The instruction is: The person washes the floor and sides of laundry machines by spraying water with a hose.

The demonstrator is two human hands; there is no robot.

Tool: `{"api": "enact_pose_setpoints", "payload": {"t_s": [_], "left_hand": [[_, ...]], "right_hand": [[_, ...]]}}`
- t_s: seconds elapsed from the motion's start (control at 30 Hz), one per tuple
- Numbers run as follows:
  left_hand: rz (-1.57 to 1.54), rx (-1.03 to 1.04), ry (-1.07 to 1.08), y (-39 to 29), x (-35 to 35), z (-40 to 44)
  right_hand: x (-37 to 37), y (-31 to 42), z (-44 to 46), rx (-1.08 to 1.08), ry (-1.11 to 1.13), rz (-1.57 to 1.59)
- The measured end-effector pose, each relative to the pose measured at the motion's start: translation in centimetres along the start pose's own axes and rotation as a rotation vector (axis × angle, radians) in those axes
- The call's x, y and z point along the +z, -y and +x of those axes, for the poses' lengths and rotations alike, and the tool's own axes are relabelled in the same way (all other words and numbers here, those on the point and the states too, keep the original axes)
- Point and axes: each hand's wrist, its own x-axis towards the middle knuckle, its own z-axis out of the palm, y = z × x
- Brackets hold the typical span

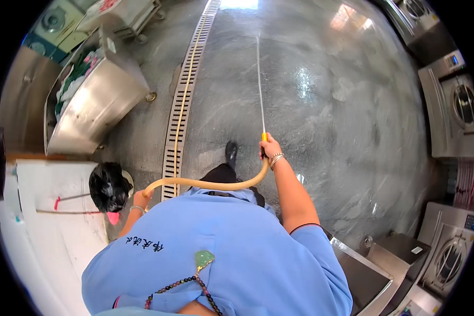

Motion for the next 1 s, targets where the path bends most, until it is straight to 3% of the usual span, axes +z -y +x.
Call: {"api": "enact_pose_setpoints", "payload": {"t_s": [0.13,0.23,0.3,0.37,0.43,0.47,0.5,0.6,0.73,0.8,0.87,0.97,1.0], "left_hand": [[0.047,0.003,-0.012,-4.5,-4.1,8.8],[0.143,0.101,-0.075,-10.5,-8.8,16.3],[0.275,0.302,-0.139,-16.6,-12.5,21.1],[0.293,0.310,-0.131,-20.3,-15.2,29.3],[0.419,0.498,-0.185,-25.2,-18.4,37.6],[0.516,0.601,-0.296,-29.3,-20.0,40.3],[0.468,0.880,-0.375,-33.9,-21.6,41.9],[0.392,0.951,-0.330,-47.7,-23.4,42.2],[0.313,1.170,-0.243,-57.0,-16.3,45.2],[0.331,0.881,0.076,-58.8,-11.0,43.8],[0.225,0.785,0.371,-59.6,-5.4,40.6],[0.387,0.886,0.399,-60.1,2.2,39.0],[0.477,0.916,0.387,-61.4,3.9,37.7]], "right_hand": [[-2.9,-1.1,4.2,0.212,-0.001,0.086],[-4.1,-0.9,6.2,0.257,-0.263,0.109],[-4.8,0.3,7.6,0.265,-0.300,0.132],[-5.0,2.2,8.9,0.306,-0.231,0.168],[-4.7,5.0,9.9,0.235,-0.169,0.287],[-4.4,7.1,10.1,0.175,-0.135,0.344],[-4.0,9.2,10.2,0.114,-0.101,0.401],[-4.6,12.9,11.9,0.063,-0.093,0.519],[-10.3,12.2,13.5,0.163,-0.257,0.682],[-14.4,9.1,14.0,0.227,-0.429,0.789],[-19.4,6.6,11.9,0.253,-0.664,0.822],[-26.2,2.6,8.0,0.216,-1.114,0.813],[-28.4,1.3,6.7,0.251,-1.125,0.789]]}}
